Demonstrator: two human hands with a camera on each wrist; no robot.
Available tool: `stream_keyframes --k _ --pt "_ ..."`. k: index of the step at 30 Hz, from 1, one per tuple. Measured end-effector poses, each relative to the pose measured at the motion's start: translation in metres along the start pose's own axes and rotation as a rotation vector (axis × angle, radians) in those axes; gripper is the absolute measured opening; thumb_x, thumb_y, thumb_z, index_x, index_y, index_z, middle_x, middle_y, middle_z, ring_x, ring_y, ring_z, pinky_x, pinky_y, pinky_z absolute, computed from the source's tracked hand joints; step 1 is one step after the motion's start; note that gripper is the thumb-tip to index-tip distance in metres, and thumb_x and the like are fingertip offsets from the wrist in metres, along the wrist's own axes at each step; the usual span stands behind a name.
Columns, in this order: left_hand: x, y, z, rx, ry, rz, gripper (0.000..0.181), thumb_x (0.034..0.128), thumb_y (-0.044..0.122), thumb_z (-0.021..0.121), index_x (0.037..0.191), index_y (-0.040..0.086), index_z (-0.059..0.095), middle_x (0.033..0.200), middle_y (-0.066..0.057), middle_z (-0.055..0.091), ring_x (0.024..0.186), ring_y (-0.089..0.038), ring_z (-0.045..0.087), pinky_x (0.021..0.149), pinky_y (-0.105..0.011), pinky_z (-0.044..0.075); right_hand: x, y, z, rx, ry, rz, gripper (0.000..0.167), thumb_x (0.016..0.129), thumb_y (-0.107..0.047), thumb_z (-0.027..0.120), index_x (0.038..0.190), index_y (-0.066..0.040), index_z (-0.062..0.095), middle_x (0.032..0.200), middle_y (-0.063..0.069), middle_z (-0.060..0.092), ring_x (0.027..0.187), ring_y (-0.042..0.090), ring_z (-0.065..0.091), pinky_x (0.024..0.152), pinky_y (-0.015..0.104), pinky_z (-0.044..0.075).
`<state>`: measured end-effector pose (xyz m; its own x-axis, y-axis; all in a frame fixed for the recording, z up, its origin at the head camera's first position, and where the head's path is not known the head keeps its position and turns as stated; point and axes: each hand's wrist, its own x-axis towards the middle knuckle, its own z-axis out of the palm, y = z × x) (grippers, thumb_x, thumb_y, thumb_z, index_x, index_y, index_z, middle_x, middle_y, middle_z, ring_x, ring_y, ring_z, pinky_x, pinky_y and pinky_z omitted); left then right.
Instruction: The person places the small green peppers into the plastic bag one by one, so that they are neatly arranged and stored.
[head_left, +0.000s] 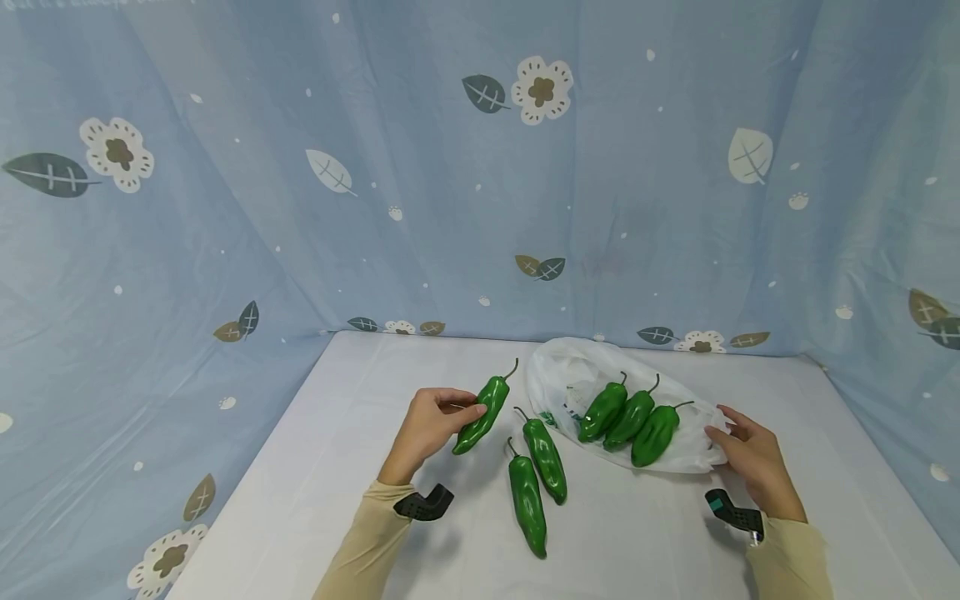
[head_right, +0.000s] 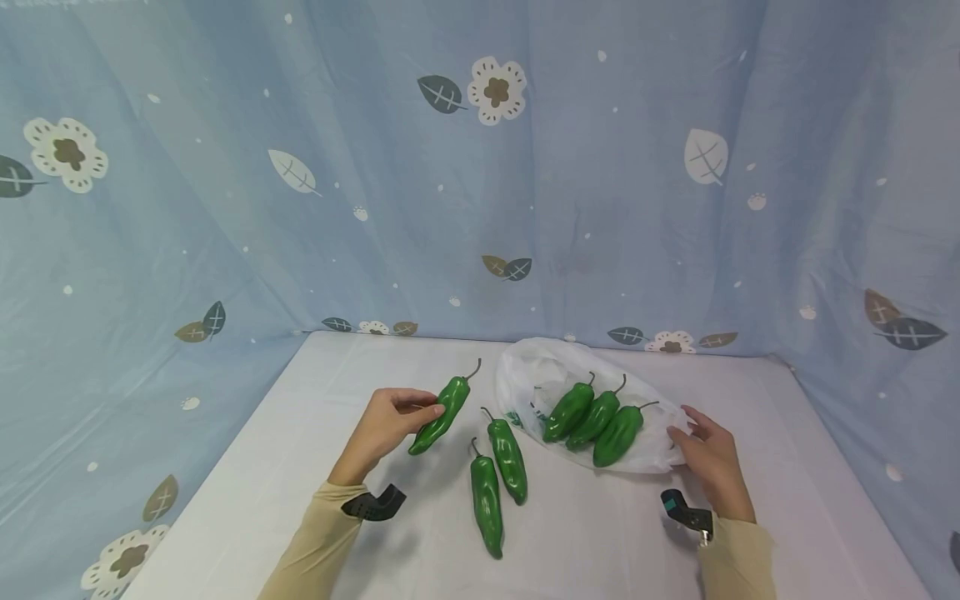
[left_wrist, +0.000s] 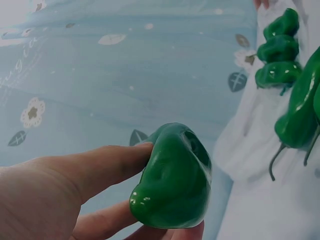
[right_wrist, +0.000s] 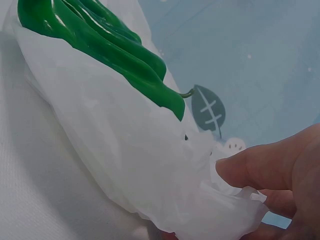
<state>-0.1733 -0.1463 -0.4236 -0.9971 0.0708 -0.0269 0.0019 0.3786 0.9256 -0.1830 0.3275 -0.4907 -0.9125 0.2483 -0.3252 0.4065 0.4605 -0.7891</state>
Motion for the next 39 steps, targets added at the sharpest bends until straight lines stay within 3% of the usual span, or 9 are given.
stream_keyframes --k 7,10,12,15,19,27,34,39 --pt "0.007 0.003 0.004 -0.009 -0.003 0.017 0.028 0.0898 0.028 0.082 0.112 0.011 0.080 0.110 -0.008 0.079 0.095 -0.018 0.076 0.076 -0.032 0.062 0.000 0.002 0.000 0.003 -0.006 0.004 0.072 0.107 -0.036 0.050 0.165 -0.006 0.019 0.160 0.039 0.025 0.132 0.047 0.043 0.075 0.019 0.048" --pt "0.010 0.005 0.006 -0.007 -0.001 0.024 0.028 0.0901 0.028 0.082 0.113 0.011 0.080 0.110 -0.007 0.079 0.095 -0.017 0.076 0.076 -0.031 0.061 0.000 0.002 0.000 0.005 -0.012 0.001 0.073 0.107 -0.036 0.050 0.165 -0.006 0.018 0.160 0.040 0.024 0.133 0.048 0.043 0.075 0.019 0.049" --pt "0.013 0.007 0.007 -0.003 0.000 0.033 0.028 0.0906 0.027 0.081 0.113 0.011 0.080 0.110 -0.007 0.079 0.095 -0.017 0.075 0.076 -0.031 0.061 0.000 0.001 0.000 0.001 -0.013 0.002 0.073 0.107 -0.037 0.050 0.165 -0.006 0.018 0.160 0.041 0.023 0.135 0.049 0.043 0.078 0.022 0.051" --pt "0.016 0.010 0.009 -0.001 0.001 0.044 0.027 0.0909 0.027 0.081 0.113 0.011 0.080 0.110 -0.007 0.079 0.096 -0.018 0.075 0.076 -0.032 0.061 0.000 0.001 0.001 0.001 -0.009 0.009 0.073 0.107 -0.036 0.050 0.165 -0.007 0.018 0.161 0.041 0.022 0.137 0.050 0.041 0.091 0.040 0.058" --pt "0.020 0.013 0.010 0.002 0.003 0.055 0.027 0.0910 0.028 0.081 0.113 0.011 0.080 0.109 -0.007 0.079 0.095 -0.018 0.075 0.077 -0.033 0.062 0.000 0.001 0.002 0.013 -0.006 0.018 0.074 0.107 -0.037 0.051 0.165 -0.007 0.018 0.162 0.041 0.020 0.141 0.053 0.038 0.110 0.060 0.048" --pt "0.029 0.018 0.013 0.017 0.008 0.078 0.029 0.0900 0.031 0.082 0.112 0.013 0.080 0.110 -0.007 0.079 0.097 -0.019 0.075 0.078 -0.032 0.062 0.001 0.001 0.002 0.014 -0.002 0.014 0.073 0.107 -0.036 0.050 0.165 -0.006 0.018 0.161 0.041 0.021 0.141 0.053 0.037 0.114 0.063 0.043" --pt "0.035 0.024 0.016 0.019 -0.009 0.111 0.029 0.0920 0.030 0.080 0.114 0.011 0.079 0.110 -0.008 0.079 0.097 -0.020 0.075 0.077 -0.032 0.062 0.000 0.001 0.000 -0.012 -0.001 0.010 0.072 0.107 -0.036 0.049 0.165 -0.005 0.018 0.160 0.040 0.024 0.134 0.049 0.040 0.102 0.052 0.053" --pt "0.039 0.028 0.018 0.019 -0.014 0.132 0.029 0.0928 0.030 0.079 0.114 0.010 0.079 0.109 -0.010 0.079 0.095 -0.019 0.075 0.076 -0.031 0.062 -0.001 -0.001 0.000 0.001 -0.006 0.010 0.073 0.107 -0.037 0.049 0.165 -0.006 0.018 0.160 0.041 0.023 0.136 0.050 0.040 0.107 0.057 0.050"
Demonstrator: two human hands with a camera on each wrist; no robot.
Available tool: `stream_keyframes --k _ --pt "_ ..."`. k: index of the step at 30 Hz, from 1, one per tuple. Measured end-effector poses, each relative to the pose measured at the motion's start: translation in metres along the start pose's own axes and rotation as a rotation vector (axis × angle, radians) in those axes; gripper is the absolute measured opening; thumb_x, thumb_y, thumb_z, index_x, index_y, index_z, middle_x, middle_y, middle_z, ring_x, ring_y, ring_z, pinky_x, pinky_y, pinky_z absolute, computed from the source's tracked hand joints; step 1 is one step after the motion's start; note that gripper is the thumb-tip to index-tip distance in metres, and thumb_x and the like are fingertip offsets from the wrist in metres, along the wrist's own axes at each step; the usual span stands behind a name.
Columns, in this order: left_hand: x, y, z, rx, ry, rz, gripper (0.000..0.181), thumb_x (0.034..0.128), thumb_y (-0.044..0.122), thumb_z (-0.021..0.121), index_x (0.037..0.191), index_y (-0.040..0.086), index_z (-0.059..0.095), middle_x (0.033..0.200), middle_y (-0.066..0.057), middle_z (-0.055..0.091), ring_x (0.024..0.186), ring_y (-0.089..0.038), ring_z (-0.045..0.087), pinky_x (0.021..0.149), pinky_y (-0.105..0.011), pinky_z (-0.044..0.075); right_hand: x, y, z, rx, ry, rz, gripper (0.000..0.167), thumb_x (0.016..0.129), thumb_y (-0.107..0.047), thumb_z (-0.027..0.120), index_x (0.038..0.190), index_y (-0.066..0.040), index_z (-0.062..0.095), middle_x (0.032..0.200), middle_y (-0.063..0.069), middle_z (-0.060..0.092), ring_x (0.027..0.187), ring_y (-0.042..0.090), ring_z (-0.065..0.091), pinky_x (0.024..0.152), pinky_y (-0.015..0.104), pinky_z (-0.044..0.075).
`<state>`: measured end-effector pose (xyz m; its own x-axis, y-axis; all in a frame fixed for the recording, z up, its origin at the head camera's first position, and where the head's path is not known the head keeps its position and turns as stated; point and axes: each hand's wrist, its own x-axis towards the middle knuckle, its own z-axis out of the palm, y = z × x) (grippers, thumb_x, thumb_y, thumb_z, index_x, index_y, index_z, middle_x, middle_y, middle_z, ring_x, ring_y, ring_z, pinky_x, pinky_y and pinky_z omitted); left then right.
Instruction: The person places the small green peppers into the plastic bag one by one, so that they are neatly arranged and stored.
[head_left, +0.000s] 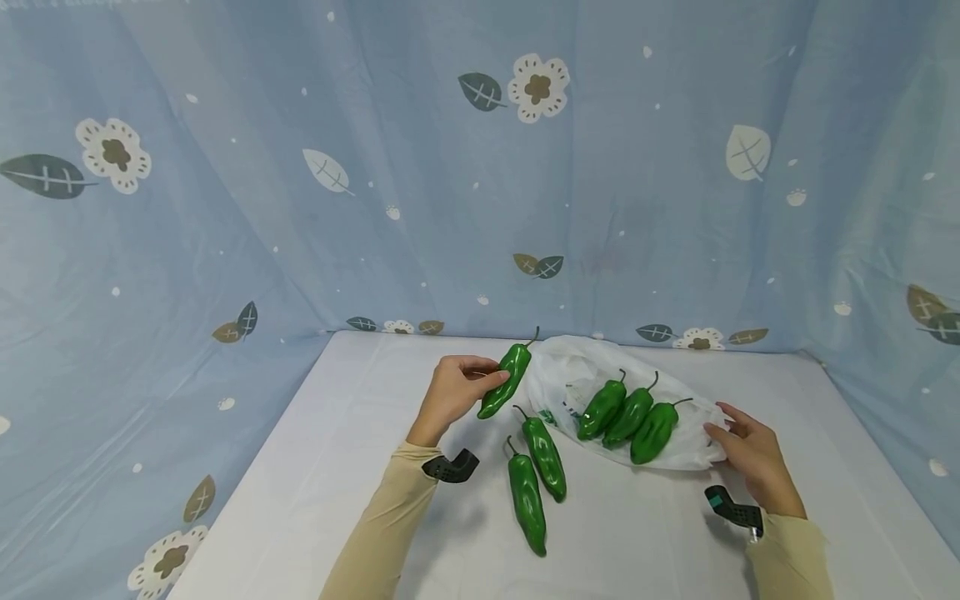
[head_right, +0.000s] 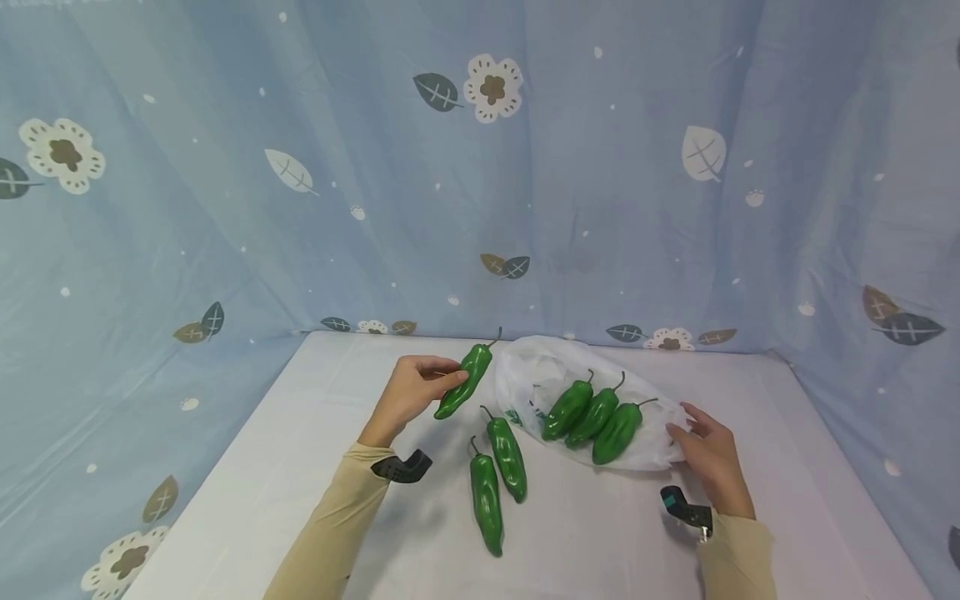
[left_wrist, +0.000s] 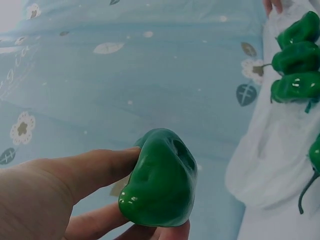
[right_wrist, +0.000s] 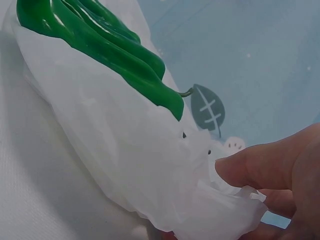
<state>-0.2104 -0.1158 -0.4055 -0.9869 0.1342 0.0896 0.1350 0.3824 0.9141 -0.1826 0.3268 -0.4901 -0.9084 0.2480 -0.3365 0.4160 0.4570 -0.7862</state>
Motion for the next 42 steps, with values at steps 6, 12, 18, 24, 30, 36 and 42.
stream_keyframes --k 6,12,18,24,30,36,42 --pt "0.007 0.003 0.004 0.010 0.012 0.013 0.028 0.0916 0.029 0.080 0.112 0.009 0.080 0.109 -0.010 0.080 0.097 -0.022 0.076 0.080 -0.034 0.062 0.000 -0.001 0.000 0.002 -0.001 -0.011 0.072 0.107 -0.037 0.049 0.165 -0.005 0.019 0.161 0.041 0.023 0.137 0.050 0.040 0.107 0.056 0.051" --pt "0.013 0.004 0.008 0.019 0.027 0.019 0.026 0.0910 0.028 0.081 0.110 0.010 0.081 0.107 -0.009 0.080 0.096 -0.021 0.076 0.082 -0.036 0.062 0.001 0.000 0.000 0.022 -0.004 0.007 0.072 0.107 -0.035 0.050 0.165 -0.007 0.018 0.163 0.040 0.020 0.142 0.050 0.037 0.105 0.052 0.052" --pt "0.020 0.005 0.012 0.028 0.024 0.026 0.026 0.0910 0.027 0.081 0.110 0.010 0.081 0.106 -0.009 0.080 0.096 -0.022 0.077 0.081 -0.036 0.063 0.001 0.000 -0.001 0.032 -0.003 0.012 0.072 0.107 -0.034 0.050 0.165 -0.007 0.019 0.164 0.039 0.019 0.144 0.050 0.036 0.100 0.048 0.054" --pt "0.027 0.007 0.017 0.054 0.013 0.041 0.028 0.0919 0.028 0.080 0.111 0.008 0.080 0.106 -0.011 0.080 0.095 -0.022 0.077 0.080 -0.034 0.063 0.000 -0.001 0.001 0.051 0.003 0.029 0.072 0.107 -0.034 0.050 0.165 -0.007 0.018 0.164 0.039 0.018 0.145 0.052 0.034 0.111 0.059 0.047" --pt "0.033 0.011 0.022 0.065 0.018 0.055 0.029 0.0921 0.029 0.080 0.112 0.008 0.080 0.107 -0.011 0.080 0.097 -0.024 0.076 0.082 -0.036 0.062 -0.001 -0.001 0.001 0.046 0.003 0.023 0.072 0.107 -0.034 0.049 0.165 -0.007 0.017 0.164 0.040 0.018 0.144 0.053 0.034 0.117 0.063 0.039" --pt "0.039 0.012 0.032 0.065 -0.002 0.060 0.030 0.0916 0.029 0.080 0.113 0.008 0.080 0.108 -0.011 0.079 0.100 -0.025 0.075 0.084 -0.036 0.062 0.000 -0.002 0.001 0.035 0.009 0.018 0.071 0.108 -0.034 0.049 0.165 -0.006 0.017 0.162 0.040 0.020 0.139 0.050 0.036 0.116 0.062 0.041" --pt "0.045 0.012 0.042 0.088 -0.011 0.073 0.030 0.0916 0.029 0.080 0.112 0.007 0.080 0.108 -0.011 0.079 0.099 -0.026 0.075 0.083 -0.036 0.062 -0.001 -0.002 0.001 0.038 -0.001 0.017 0.071 0.108 -0.034 0.049 0.165 -0.006 0.017 0.163 0.040 0.019 0.141 0.051 0.036 0.114 0.060 0.044"
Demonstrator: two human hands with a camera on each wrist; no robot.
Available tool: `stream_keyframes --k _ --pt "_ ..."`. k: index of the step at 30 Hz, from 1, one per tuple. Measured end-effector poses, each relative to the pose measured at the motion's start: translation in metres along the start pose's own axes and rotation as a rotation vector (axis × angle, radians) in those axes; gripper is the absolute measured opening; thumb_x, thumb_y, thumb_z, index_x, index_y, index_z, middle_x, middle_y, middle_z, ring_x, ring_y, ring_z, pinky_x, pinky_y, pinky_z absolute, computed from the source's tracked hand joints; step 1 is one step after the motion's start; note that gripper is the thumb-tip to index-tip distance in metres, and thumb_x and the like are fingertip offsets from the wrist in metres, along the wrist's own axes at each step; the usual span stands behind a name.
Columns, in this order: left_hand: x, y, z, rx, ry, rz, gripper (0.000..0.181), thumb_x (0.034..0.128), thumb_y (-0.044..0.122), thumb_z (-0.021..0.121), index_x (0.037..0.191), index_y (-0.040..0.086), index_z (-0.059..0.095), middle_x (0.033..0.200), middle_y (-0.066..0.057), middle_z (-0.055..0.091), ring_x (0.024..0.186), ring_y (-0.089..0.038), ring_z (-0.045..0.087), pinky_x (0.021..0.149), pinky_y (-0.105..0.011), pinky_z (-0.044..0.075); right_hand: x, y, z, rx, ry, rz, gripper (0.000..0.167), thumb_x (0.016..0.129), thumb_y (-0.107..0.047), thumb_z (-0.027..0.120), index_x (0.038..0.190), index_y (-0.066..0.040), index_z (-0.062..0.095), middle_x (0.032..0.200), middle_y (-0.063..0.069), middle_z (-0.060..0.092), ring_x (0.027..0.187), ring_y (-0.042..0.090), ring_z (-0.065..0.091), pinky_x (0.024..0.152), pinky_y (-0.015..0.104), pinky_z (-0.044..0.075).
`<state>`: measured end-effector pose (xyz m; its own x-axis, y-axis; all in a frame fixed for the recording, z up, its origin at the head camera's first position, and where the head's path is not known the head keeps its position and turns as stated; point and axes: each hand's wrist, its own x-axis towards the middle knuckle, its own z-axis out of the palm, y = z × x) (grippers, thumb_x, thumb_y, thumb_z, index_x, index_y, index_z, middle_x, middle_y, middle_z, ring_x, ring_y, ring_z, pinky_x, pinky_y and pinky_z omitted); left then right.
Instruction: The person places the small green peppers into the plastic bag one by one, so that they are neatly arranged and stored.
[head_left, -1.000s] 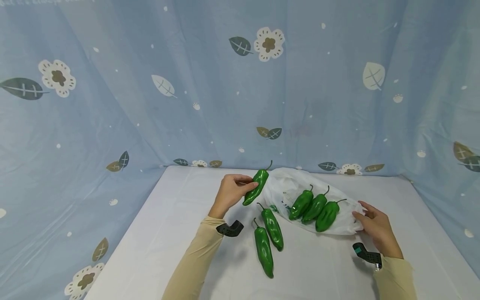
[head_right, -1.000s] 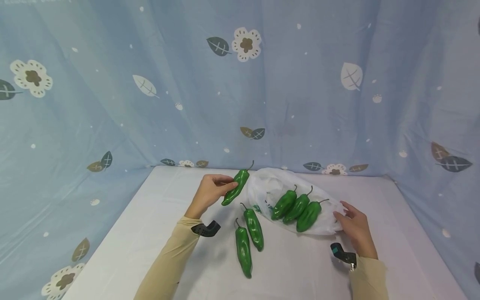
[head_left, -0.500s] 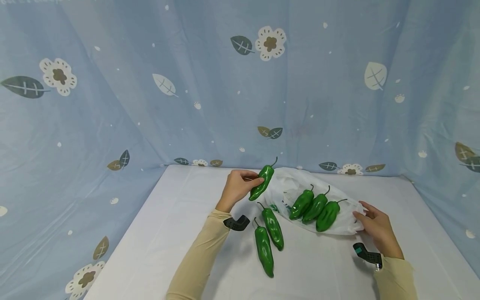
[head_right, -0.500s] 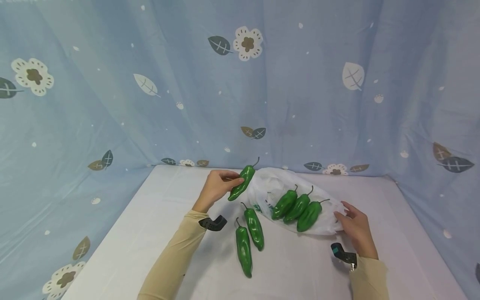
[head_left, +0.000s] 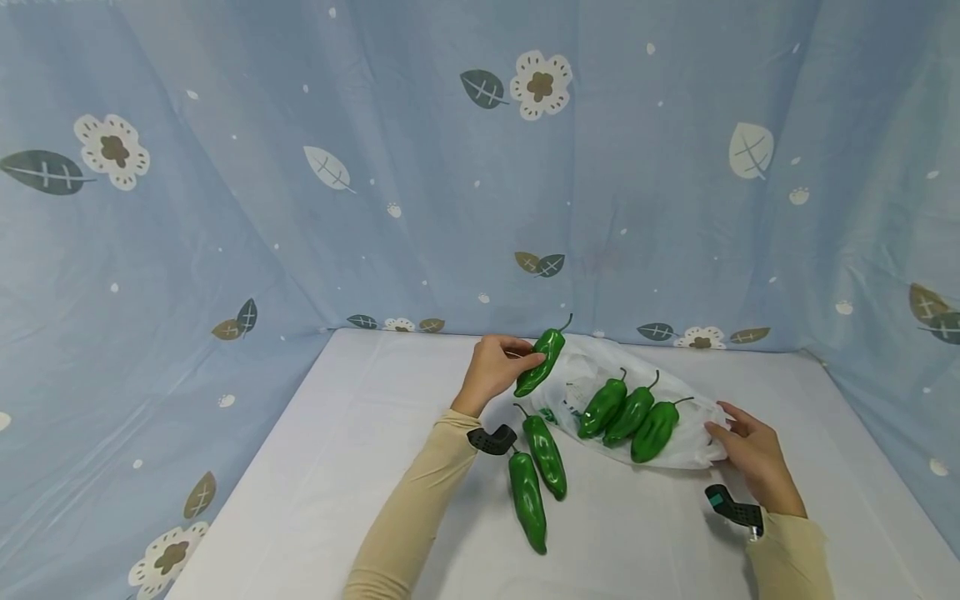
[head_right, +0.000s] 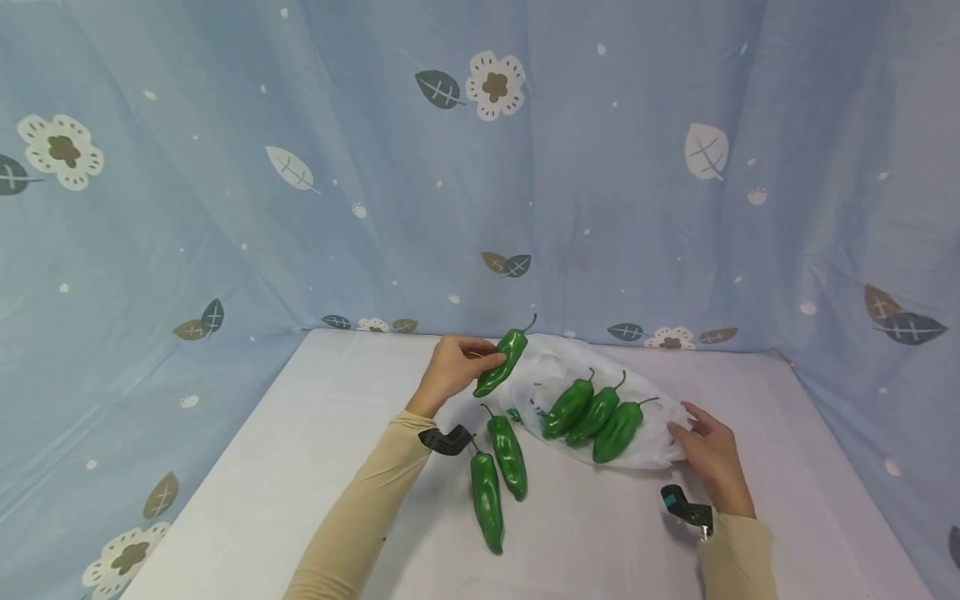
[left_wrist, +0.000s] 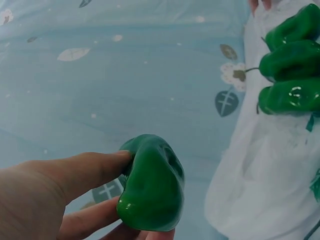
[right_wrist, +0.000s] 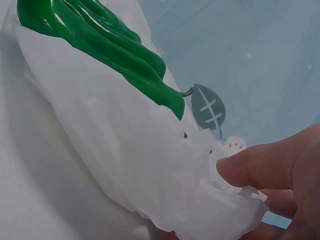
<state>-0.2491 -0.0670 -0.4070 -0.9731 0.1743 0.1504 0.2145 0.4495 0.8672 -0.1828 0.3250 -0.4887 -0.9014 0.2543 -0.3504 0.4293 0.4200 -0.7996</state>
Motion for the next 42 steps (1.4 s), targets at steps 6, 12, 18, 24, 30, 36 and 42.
stream_keyframes --k 6,12,18,24,30,36,42 --pt "0.005 0.000 0.007 0.022 -0.009 0.001 0.029 0.0916 0.028 0.080 0.111 0.006 0.080 0.107 -0.012 0.080 0.098 -0.026 0.075 0.080 -0.033 0.062 -0.001 0.000 -0.001 -0.026 0.001 -0.010 0.071 0.107 -0.034 0.049 0.165 -0.005 0.019 0.160 0.039 0.025 0.133 0.046 0.042 0.096 0.043 0.054" --pt "0.010 0.002 0.016 0.043 -0.026 -0.008 0.033 0.0918 0.025 0.080 0.116 0.004 0.078 0.110 -0.013 0.079 0.101 -0.028 0.075 0.081 -0.034 0.062 0.000 0.000 -0.001 0.000 -0.009 -0.005 0.072 0.108 -0.034 0.048 0.165 -0.006 0.016 0.163 0.040 0.018 0.143 0.051 0.035 0.115 0.061 0.042" --pt "0.015 0.000 0.027 0.063 -0.047 -0.012 0.034 0.0916 0.026 0.081 0.117 0.003 0.077 0.111 -0.013 0.078 0.101 -0.027 0.075 0.081 -0.033 0.062 0.001 0.001 -0.002 -0.015 -0.003 -0.012 0.071 0.108 -0.035 0.048 0.165 -0.005 0.018 0.161 0.039 0.022 0.135 0.047 0.040 0.103 0.050 0.052" --pt "0.018 0.002 0.035 0.101 -0.068 -0.021 0.034 0.0914 0.026 0.081 0.116 0.003 0.078 0.109 -0.013 0.078 0.098 -0.026 0.075 0.077 -0.032 0.061 0.001 0.001 -0.001 -0.015 0.010 -0.008 0.071 0.108 -0.034 0.049 0.165 -0.005 0.019 0.160 0.039 0.024 0.134 0.046 0.041 0.101 0.049 0.053" --pt "0.020 0.003 0.041 0.159 -0.088 -0.044 0.032 0.0913 0.027 0.081 0.115 0.005 0.079 0.107 -0.010 0.079 0.094 -0.021 0.074 0.077 -0.029 0.060 0.000 0.001 0.000 0.008 0.015 -0.002 0.071 0.108 -0.033 0.048 0.165 -0.005 0.018 0.162 0.040 0.021 0.141 0.050 0.036 0.117 0.063 0.039" --pt "0.021 0.002 0.047 0.182 -0.098 -0.060 0.030 0.0910 0.027 0.081 0.111 0.005 0.080 0.105 -0.010 0.079 0.090 -0.018 0.073 0.075 -0.028 0.059 0.000 0.002 -0.001 0.001 0.010 -0.017 0.071 0.107 -0.034 0.050 0.165 -0.004 0.019 0.161 0.039 0.023 0.137 0.048 0.040 0.104 0.052 0.053" --pt "0.024 0.000 0.054 0.217 -0.120 -0.069 0.031 0.0909 0.027 0.081 0.112 0.005 0.080 0.108 -0.010 0.079 0.095 -0.021 0.074 0.080 -0.030 0.060 -0.001 0.003 -0.002 -0.010 0.003 -0.044 0.071 0.107 -0.034 0.050 0.164 -0.003 0.021 0.159 0.038 0.026 0.129 0.044 0.044 0.072 0.014 0.047"
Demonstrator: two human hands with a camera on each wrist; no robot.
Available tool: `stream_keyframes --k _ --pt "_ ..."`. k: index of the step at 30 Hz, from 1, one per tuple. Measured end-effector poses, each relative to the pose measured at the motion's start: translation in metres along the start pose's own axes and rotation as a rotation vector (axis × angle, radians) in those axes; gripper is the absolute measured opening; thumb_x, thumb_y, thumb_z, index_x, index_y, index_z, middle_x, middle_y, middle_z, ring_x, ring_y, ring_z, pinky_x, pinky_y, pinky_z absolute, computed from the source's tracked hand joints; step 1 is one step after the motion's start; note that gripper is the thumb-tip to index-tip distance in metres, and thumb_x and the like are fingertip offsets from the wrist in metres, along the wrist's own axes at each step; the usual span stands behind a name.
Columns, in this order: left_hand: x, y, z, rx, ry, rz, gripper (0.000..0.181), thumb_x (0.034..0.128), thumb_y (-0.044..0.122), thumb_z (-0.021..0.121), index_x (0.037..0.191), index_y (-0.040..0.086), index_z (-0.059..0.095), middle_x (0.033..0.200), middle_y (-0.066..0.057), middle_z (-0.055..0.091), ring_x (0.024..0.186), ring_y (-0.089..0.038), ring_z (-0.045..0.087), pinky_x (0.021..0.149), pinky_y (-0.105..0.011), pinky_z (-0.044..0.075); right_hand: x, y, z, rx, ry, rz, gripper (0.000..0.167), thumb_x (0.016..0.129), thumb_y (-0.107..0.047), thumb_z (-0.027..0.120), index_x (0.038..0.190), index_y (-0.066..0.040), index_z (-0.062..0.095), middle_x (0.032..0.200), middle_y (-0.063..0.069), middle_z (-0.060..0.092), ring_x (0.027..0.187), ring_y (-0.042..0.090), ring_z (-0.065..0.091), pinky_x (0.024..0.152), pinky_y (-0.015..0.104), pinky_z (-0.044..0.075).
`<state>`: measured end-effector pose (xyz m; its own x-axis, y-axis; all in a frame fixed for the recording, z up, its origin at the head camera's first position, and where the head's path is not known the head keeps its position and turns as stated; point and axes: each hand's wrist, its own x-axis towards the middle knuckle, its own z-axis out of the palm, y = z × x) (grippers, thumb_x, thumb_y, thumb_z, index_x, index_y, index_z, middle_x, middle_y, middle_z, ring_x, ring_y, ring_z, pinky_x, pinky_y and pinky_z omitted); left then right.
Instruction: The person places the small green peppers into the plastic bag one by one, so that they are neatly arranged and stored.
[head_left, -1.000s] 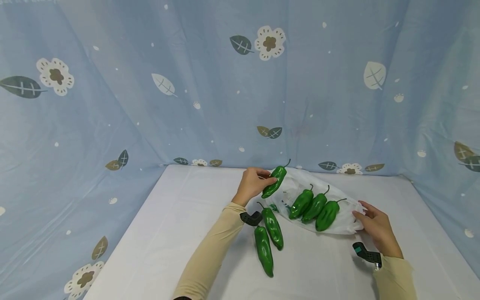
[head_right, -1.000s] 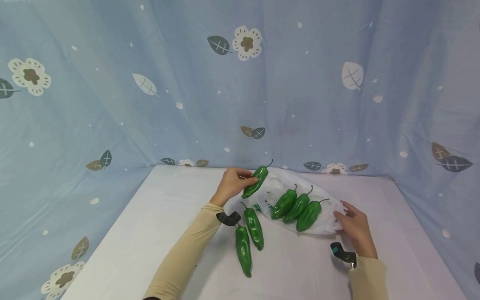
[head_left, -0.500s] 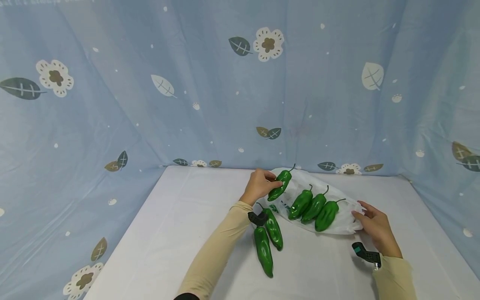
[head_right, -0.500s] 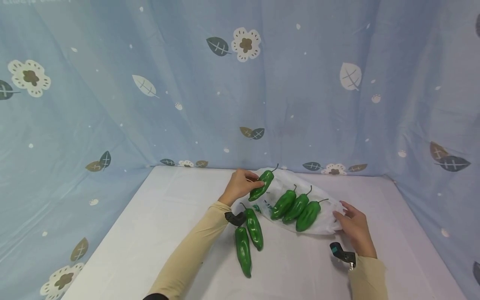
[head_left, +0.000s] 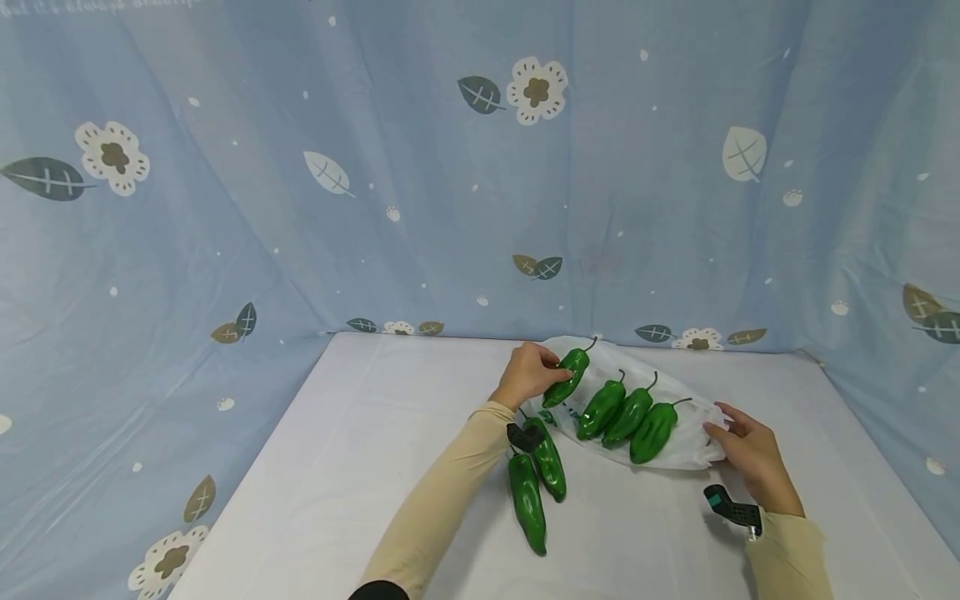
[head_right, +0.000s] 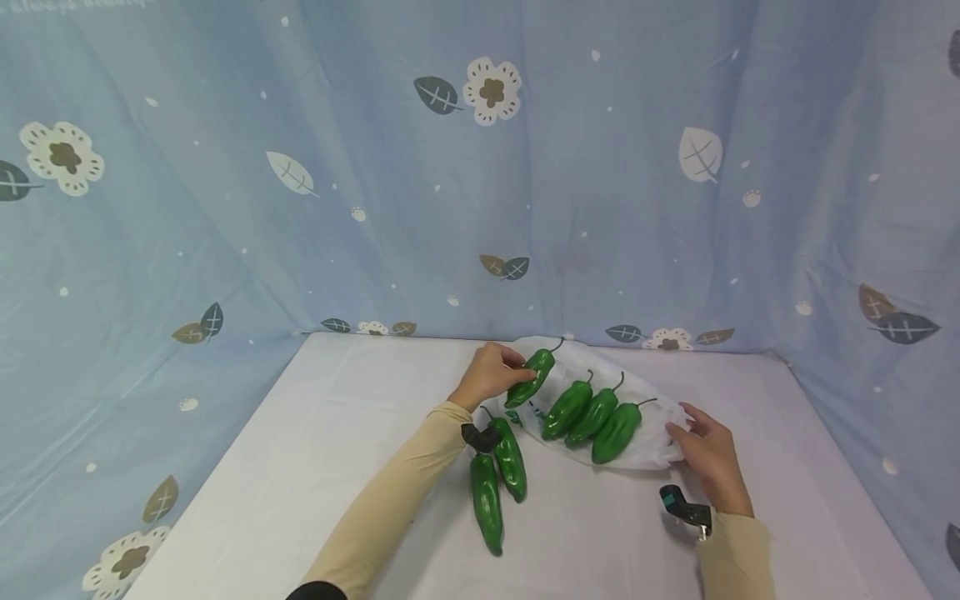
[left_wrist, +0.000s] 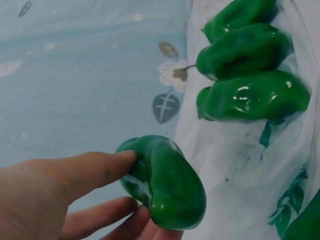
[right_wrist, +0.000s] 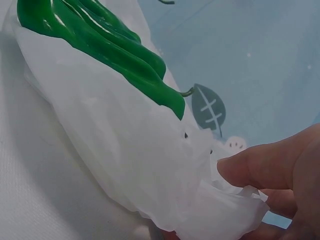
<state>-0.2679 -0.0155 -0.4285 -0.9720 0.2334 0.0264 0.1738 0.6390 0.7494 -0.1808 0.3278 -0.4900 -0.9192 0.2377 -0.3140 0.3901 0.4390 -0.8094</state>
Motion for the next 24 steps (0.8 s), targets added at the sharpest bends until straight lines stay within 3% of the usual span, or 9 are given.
stream_keyframes --k 3,7,13,16,24 --pt "0.002 0.000 0.004 0.009 -0.013 -0.007 0.032 0.0909 0.027 0.081 0.114 0.004 0.079 0.111 -0.011 0.078 0.098 -0.022 0.074 0.082 -0.031 0.061 0.000 0.000 0.001 0.004 0.007 0.005 0.071 0.107 -0.034 0.051 0.164 -0.002 0.022 0.159 0.039 0.027 0.131 0.045 0.044 0.077 0.019 0.051" --pt "0.003 0.000 0.009 0.021 -0.023 -0.020 0.034 0.0907 0.026 0.082 0.115 0.003 0.078 0.112 -0.012 0.078 0.099 -0.022 0.074 0.082 -0.032 0.061 0.000 -0.001 0.002 0.004 0.007 0.019 0.072 0.107 -0.034 0.051 0.164 -0.003 0.021 0.160 0.040 0.025 0.134 0.047 0.043 0.092 0.038 0.055" --pt "0.006 0.000 0.015 0.044 -0.029 -0.027 0.034 0.0903 0.025 0.082 0.116 0.003 0.078 0.113 -0.012 0.078 0.100 -0.022 0.074 0.083 -0.031 0.061 0.000 -0.001 0.001 0.006 0.005 0.014 0.071 0.107 -0.034 0.050 0.164 -0.003 0.020 0.160 0.040 0.024 0.137 0.048 0.040 0.106 0.054 0.051" --pt "0.006 0.000 0.017 0.054 -0.028 -0.023 0.034 0.0896 0.025 0.083 0.114 0.003 0.079 0.113 -0.012 0.078 0.099 -0.021 0.074 0.082 -0.029 0.061 0.000 -0.002 0.001 0.018 0.002 0.012 0.071 0.107 -0.033 0.049 0.164 -0.004 0.019 0.161 0.040 0.023 0.139 0.050 0.038 0.114 0.061 0.043" --pt "0.004 0.001 0.022 0.079 -0.040 -0.011 0.035 0.0893 0.024 0.083 0.116 0.002 0.078 0.114 -0.014 0.078 0.099 -0.021 0.075 0.081 -0.029 0.062 -0.001 -0.002 0.001 0.026 -0.004 0.021 0.071 0.108 -0.033 0.048 0.165 -0.004 0.018 0.162 0.041 0.019 0.142 0.052 0.035 0.118 0.064 0.038"
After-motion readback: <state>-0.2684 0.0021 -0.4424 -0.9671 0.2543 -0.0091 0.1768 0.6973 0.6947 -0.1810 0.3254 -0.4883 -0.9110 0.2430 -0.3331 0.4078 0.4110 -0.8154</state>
